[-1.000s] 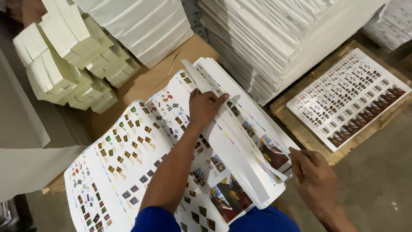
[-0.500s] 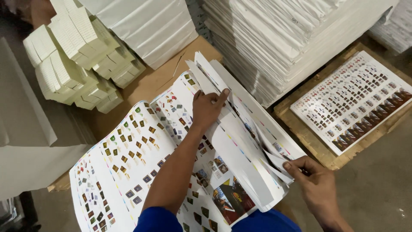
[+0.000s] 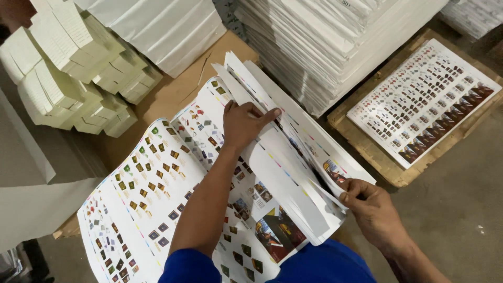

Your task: Inspecting and flipping through a large stack of printed paper sheets to check for quality or count.

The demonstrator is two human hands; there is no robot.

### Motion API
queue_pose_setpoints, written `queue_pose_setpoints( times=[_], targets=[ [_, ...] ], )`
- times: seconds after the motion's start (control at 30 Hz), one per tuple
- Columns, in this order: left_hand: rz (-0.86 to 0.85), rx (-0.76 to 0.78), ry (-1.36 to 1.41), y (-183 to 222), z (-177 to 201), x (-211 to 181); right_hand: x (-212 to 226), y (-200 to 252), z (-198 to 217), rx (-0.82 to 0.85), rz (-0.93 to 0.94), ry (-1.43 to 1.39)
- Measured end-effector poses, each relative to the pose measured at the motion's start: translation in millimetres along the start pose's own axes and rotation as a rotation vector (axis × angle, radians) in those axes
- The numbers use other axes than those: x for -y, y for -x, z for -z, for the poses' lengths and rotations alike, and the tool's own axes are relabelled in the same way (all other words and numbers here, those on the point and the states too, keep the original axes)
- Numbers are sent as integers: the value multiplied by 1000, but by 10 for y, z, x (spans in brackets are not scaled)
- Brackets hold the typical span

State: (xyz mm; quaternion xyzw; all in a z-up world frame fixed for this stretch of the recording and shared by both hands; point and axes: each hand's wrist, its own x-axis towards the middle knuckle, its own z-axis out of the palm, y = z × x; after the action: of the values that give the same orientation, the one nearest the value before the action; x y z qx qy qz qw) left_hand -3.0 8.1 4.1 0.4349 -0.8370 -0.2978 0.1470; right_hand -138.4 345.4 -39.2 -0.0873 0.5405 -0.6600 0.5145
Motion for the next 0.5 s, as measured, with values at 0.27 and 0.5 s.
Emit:
queue_pose_setpoints(
  times=[0.27,0.5],
  targets=[
    [55,96,22,-12,68,-24,67,-24,-46,111,-49,-71],
    [55,149,144,-89,26,152,-39,-134,123,43,-167,-85]
  ],
)
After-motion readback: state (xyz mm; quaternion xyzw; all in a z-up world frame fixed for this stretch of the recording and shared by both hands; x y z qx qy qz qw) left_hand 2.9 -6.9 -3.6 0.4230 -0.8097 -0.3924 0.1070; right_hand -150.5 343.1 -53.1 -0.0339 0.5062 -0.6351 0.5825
